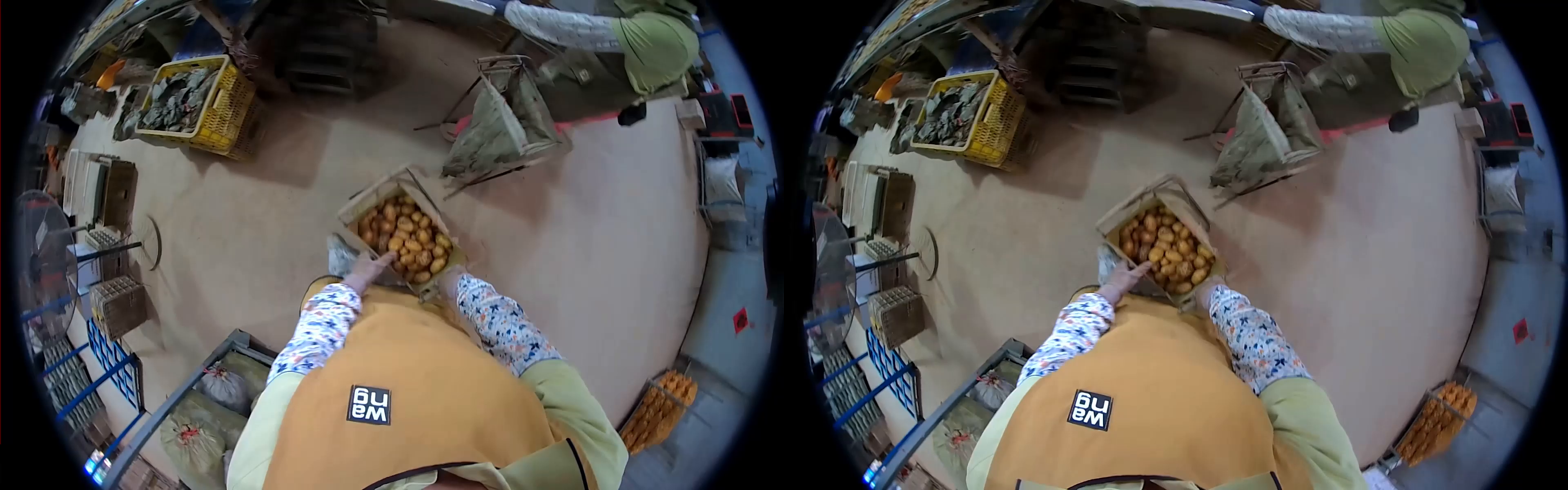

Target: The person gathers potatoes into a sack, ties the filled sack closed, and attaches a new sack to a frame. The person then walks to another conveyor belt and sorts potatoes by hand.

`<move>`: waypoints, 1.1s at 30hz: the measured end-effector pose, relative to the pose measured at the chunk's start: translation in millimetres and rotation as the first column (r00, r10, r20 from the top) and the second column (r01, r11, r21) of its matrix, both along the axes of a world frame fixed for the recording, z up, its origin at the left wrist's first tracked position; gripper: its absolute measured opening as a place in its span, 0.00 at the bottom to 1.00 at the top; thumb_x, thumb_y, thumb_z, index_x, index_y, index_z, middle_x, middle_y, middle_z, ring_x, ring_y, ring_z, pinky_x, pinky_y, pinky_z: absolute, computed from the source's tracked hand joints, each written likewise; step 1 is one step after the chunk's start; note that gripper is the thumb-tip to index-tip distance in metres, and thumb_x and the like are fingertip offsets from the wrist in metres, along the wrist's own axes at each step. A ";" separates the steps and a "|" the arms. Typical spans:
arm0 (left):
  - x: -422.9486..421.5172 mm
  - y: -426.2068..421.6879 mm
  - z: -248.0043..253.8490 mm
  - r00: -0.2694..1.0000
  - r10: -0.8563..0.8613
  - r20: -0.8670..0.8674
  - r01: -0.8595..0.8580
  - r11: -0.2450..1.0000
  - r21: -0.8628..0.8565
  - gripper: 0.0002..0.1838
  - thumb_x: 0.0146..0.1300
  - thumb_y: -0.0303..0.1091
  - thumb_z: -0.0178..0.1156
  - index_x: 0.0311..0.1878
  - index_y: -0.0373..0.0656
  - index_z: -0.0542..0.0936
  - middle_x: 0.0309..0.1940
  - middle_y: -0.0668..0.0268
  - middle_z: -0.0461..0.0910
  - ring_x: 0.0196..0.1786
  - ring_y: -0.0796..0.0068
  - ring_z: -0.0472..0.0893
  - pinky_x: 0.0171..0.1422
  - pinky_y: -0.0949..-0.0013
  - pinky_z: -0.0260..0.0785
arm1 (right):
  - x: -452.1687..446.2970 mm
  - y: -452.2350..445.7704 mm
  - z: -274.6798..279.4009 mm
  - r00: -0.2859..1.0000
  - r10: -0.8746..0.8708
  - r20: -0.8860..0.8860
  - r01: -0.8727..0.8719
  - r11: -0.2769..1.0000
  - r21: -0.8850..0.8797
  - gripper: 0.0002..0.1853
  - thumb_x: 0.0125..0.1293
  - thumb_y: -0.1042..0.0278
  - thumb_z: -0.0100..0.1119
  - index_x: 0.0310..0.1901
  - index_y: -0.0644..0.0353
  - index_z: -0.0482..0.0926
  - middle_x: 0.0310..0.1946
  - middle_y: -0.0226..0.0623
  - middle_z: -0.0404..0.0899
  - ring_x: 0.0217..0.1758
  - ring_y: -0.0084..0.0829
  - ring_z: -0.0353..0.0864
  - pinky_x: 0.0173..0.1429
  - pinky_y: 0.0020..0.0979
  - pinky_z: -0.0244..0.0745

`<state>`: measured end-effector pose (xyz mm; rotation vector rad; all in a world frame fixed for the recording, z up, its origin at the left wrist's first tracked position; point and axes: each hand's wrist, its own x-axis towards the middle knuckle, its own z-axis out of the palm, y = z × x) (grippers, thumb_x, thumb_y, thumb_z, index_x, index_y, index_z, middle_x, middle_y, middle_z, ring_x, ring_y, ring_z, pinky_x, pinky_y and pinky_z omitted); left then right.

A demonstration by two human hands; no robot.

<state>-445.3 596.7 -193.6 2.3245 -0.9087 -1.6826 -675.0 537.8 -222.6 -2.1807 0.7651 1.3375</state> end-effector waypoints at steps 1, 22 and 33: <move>-5.3 -12.9 15.9 0.999 0.025 -0.025 -0.021 0.987 0.162 0.41 0.52 0.62 0.55 0.56 0.33 0.68 0.51 0.49 0.73 0.56 0.57 0.71 0.58 0.64 0.62 | 3.4 -1.6 -2.5 0.999 -0.029 0.032 0.028 0.999 0.030 0.20 0.53 0.55 0.52 0.47 0.51 0.77 0.46 0.37 0.78 0.53 0.37 0.74 0.57 0.34 0.65; 13.6 -5.2 -43.1 0.966 -0.218 -0.142 0.229 0.971 0.066 0.23 0.55 0.48 0.46 0.38 0.38 0.80 0.40 0.52 0.79 0.45 0.55 0.78 0.50 0.56 0.67 | -85.3 -89.4 3.8 0.825 -0.423 0.375 0.532 0.804 -0.264 0.17 0.54 0.60 0.54 0.43 0.61 0.74 0.44 0.50 0.74 0.49 0.48 0.70 0.52 0.42 0.67; 90.7 14.8 -107.1 0.862 -0.507 -0.009 0.293 0.512 -0.807 0.13 0.56 0.35 0.51 0.17 0.45 0.76 0.16 0.59 0.72 0.22 0.59 0.72 0.25 0.59 0.64 | -133.3 -140.0 -13.7 0.875 -0.370 0.313 0.466 0.818 -0.337 0.05 0.55 0.67 0.53 0.29 0.59 0.76 0.26 0.36 0.75 0.31 0.33 0.74 0.32 0.34 0.69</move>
